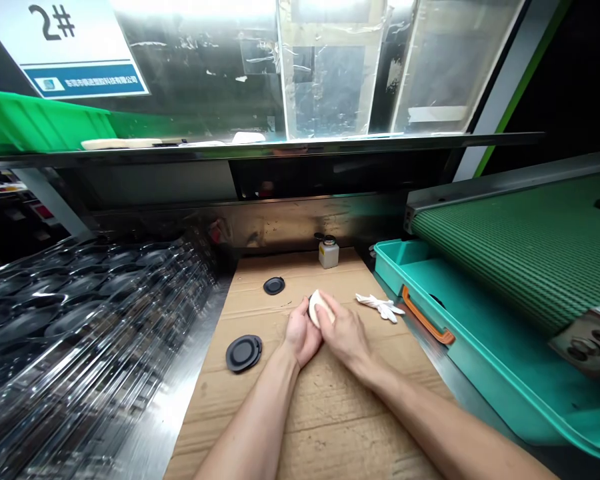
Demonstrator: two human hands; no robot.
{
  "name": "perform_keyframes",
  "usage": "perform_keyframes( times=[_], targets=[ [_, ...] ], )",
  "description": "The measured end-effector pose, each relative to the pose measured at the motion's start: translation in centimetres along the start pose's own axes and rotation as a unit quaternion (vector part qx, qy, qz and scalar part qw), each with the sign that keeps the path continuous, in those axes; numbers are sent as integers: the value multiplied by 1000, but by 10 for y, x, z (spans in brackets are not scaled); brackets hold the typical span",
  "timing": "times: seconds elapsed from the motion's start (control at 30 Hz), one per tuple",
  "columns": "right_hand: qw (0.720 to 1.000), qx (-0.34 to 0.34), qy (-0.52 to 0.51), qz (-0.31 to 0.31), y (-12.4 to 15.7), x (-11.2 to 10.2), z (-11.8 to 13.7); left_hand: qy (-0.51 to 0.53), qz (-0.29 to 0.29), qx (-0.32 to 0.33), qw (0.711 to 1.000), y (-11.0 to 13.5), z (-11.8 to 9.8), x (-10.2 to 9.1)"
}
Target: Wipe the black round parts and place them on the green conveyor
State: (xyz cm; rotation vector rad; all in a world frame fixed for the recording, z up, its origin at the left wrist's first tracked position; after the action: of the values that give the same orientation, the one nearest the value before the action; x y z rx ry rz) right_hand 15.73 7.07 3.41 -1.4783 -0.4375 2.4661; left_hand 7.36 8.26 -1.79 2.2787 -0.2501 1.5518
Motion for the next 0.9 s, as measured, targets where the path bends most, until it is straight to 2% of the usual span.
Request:
perform_keyframes(
  times=[0.07,0.17,0.3,0.43,0.57,0.7,0.8,0.9],
  targets=[
    [1000,-1,12,13,1,3,0,0,-1,8,1000,-2,0,-2],
    [999,33,6,-2,0,0,-5,-2,-2,27,1000,-3,-3,-3],
    [998,-31,-46,24,-2,3,5,-8,-8,20,1000,-3,-2,-4],
    [1000,16,-16,-1,-5,-3,-7,-12,-10,29,999,-2,-4,-3],
    [999,-16,19,31,-3,0,-2,-11,-17,18,1000,-2,-3,-3],
    [1000,12,15,-10,4,-9,-5,-20,-17,29,999,2,-5,-3],
    [998,-48,-5,32,5,-1,5,-20,-8,8,1000,4,-2,-2],
    [999,-3,-46,13,-6,-8,-11,-9,-20,31,999,3,-8,-4]
  ],
)
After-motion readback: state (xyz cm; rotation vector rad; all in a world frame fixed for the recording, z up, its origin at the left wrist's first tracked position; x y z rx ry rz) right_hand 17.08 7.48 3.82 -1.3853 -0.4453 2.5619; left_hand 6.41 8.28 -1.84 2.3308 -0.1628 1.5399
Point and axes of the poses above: each hand's wrist, its own y-axis away from the middle knuckle, its own x-axis out of the palm, z = x × y, the point moved 9 cm from there along -y, towards the middle knuckle, and after that the axes turned 12 degrees about y, right-handed, at the moved point
